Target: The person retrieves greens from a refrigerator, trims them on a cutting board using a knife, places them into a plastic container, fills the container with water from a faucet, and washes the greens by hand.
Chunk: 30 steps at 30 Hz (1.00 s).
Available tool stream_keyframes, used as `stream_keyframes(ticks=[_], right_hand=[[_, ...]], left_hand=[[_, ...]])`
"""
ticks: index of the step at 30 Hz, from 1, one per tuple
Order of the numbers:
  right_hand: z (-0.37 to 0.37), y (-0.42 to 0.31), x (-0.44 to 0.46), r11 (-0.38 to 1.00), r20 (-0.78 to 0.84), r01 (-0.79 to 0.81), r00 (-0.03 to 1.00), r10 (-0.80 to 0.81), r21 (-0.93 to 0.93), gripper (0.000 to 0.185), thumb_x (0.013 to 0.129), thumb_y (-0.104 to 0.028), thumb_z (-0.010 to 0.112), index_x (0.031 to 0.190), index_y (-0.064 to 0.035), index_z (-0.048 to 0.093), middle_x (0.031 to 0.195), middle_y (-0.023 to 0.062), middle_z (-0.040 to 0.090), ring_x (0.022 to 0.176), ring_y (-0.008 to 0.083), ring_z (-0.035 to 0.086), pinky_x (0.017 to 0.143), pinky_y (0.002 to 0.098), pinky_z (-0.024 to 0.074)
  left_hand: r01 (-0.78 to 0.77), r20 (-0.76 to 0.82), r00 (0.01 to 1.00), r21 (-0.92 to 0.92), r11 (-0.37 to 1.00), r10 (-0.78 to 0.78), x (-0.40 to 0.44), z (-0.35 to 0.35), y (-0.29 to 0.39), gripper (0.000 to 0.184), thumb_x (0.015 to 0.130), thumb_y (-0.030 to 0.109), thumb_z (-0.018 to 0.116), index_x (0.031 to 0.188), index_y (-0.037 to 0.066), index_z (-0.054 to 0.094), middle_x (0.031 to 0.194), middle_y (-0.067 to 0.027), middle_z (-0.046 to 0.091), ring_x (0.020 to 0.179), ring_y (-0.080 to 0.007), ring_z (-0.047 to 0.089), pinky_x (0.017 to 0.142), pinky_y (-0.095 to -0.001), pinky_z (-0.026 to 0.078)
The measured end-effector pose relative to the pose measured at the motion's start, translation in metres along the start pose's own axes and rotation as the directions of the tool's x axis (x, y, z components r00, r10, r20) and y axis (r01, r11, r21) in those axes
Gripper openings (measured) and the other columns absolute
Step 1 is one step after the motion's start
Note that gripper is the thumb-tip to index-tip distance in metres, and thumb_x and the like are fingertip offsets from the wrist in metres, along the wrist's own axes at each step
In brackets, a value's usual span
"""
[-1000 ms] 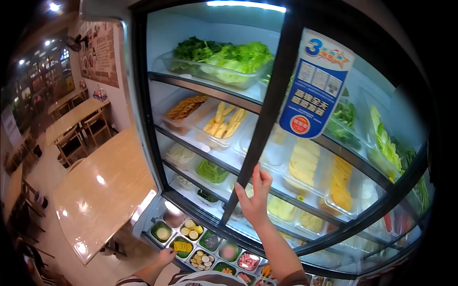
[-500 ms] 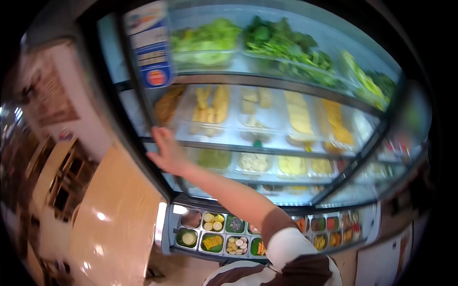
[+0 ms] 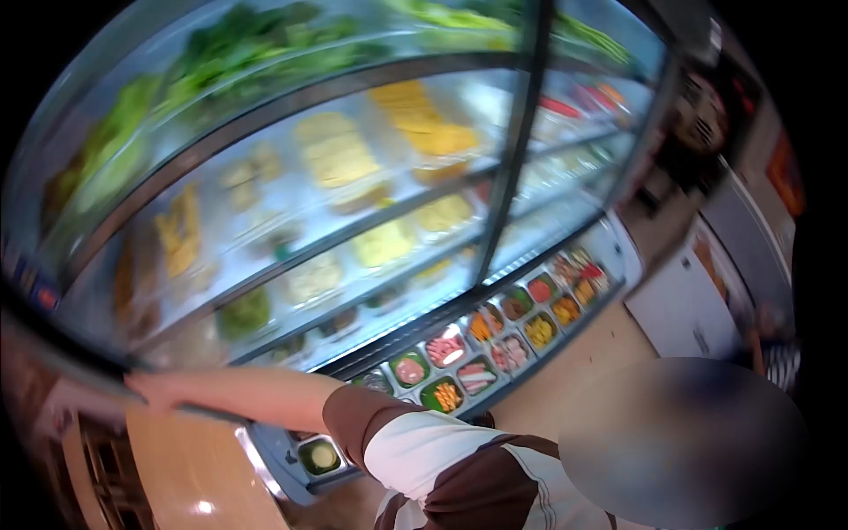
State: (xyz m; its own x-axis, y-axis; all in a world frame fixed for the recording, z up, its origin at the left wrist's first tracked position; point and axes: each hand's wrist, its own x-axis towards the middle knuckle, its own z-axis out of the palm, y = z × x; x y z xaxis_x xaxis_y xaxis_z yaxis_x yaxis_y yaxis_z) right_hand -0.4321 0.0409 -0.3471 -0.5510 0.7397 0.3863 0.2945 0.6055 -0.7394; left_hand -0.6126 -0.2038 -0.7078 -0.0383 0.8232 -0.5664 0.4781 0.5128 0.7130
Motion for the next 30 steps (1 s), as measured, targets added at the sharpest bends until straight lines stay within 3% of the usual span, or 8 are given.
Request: stream_keyframes(ticks=[5,7,8,9,12,20,24,30], right_hand=[[-0.026,0.016,-0.259,0.999,0.11,0.006,0.994,-0.012,0.048,0.064,0.082,-0.03,0.059,0.131,0.0065,0.04,0.125,0.0289,0.049,0.115,0.0409,0.049,0.1,0.0441,0.0385],[0.012,0.088,-0.425,0.997,-0.314,-0.035,0.949,0.01,-0.074,0.047,0.08,-0.026,0.059,0.112,0.008,0.051,0.102,0.0288,0.057,0.097,0.0428,0.056,0.084,0.0456,0.046],[0.024,0.104,-0.516,0.863,-0.329,-0.505,0.81,0.485,0.028,0.038,0.081,-0.028,0.057,0.102,0.0031,0.057,0.089,0.0245,0.063,0.087,0.0352,0.062,0.074,0.0457,0.0487],[0.038,0.131,-0.617,0.744,-0.438,-0.635,0.74,0.51,-0.207,0.034,0.08,-0.028,0.056,0.097,0.0006,0.061,0.08,0.0236,0.063,0.079,0.0354,0.063,0.071,0.0445,0.05],[0.049,0.01,-0.862,0.349,-0.499,-0.887,0.165,0.851,0.303,0.042,0.083,-0.033,0.056,0.108,0.001,0.06,0.093,0.0235,0.064,0.092,0.0372,0.061,0.079,0.0446,0.0475],[0.154,-0.189,-1.095,-0.036,-0.381,-0.511,-0.684,0.622,0.859,0.057,0.084,-0.043,0.058,0.118,0.0026,0.056,0.108,0.0233,0.063,0.099,0.0348,0.061,0.085,0.0402,0.0475],[0.157,-0.206,-1.112,-0.032,-0.303,-0.425,-0.694,0.653,0.905,0.055,0.085,-0.041,0.056,0.117,0.0035,0.056,0.107,0.0217,0.063,0.099,0.0363,0.06,0.087,0.0408,0.0465],[0.124,-0.204,-1.196,-0.04,-0.224,-0.323,-0.735,0.641,0.946,0.059,0.085,-0.041,0.057,0.123,0.0039,0.052,0.107,0.0207,0.064,0.101,0.0334,0.061,0.089,0.0383,0.0469]], left_hand=[[-0.186,0.207,0.966,0.133,0.973,0.157,0.026,0.074,0.079,0.019,0.081,0.022,0.061,0.084,0.004,0.064,0.07,-0.0046,0.061,0.057,-0.0151,0.056,0.049,-0.03,0.045],[-0.236,0.31,0.935,0.19,0.953,0.17,0.02,0.127,0.104,0.02,0.082,0.023,0.061,0.085,0.004,0.064,0.071,-0.0042,0.061,0.058,-0.0147,0.056,0.05,-0.0295,0.045],[-0.261,0.365,0.916,0.227,0.938,0.166,0.015,0.157,0.112,0.02,0.082,0.023,0.061,0.086,0.004,0.064,0.071,-0.0041,0.061,0.058,-0.0145,0.056,0.05,-0.0293,0.045],[-0.281,0.419,0.895,0.262,0.923,0.154,0.004,0.188,0.116,0.02,0.082,0.023,0.061,0.086,0.004,0.064,0.072,-0.0039,0.061,0.058,-0.0143,0.056,0.05,-0.0291,0.045],[-0.332,0.552,0.83,0.367,0.869,0.084,-0.039,0.28,0.116,0.021,0.083,0.024,0.061,0.088,0.004,0.064,0.073,-0.0034,0.061,0.059,-0.0137,0.056,0.051,-0.0283,0.045],[-0.551,0.839,0.537,0.428,0.716,-0.088,-0.171,0.513,0.153,0.023,0.086,0.027,0.062,0.093,0.004,0.064,0.076,-0.0021,0.062,0.061,-0.012,0.057,0.052,-0.0265,0.045],[-0.698,0.979,0.187,0.188,0.691,-0.077,-0.247,0.658,0.181,0.021,0.089,0.023,0.06,0.095,0.004,0.063,0.074,-0.0005,0.061,0.06,-0.0125,0.058,0.053,-0.0293,0.046],[-0.492,0.79,0.233,0.599,0.632,-0.567,-0.233,0.777,0.176,0.014,0.089,0.017,0.058,0.096,0.005,0.058,0.079,-0.0054,0.061,0.059,-0.0131,0.056,0.048,-0.0254,0.044]])
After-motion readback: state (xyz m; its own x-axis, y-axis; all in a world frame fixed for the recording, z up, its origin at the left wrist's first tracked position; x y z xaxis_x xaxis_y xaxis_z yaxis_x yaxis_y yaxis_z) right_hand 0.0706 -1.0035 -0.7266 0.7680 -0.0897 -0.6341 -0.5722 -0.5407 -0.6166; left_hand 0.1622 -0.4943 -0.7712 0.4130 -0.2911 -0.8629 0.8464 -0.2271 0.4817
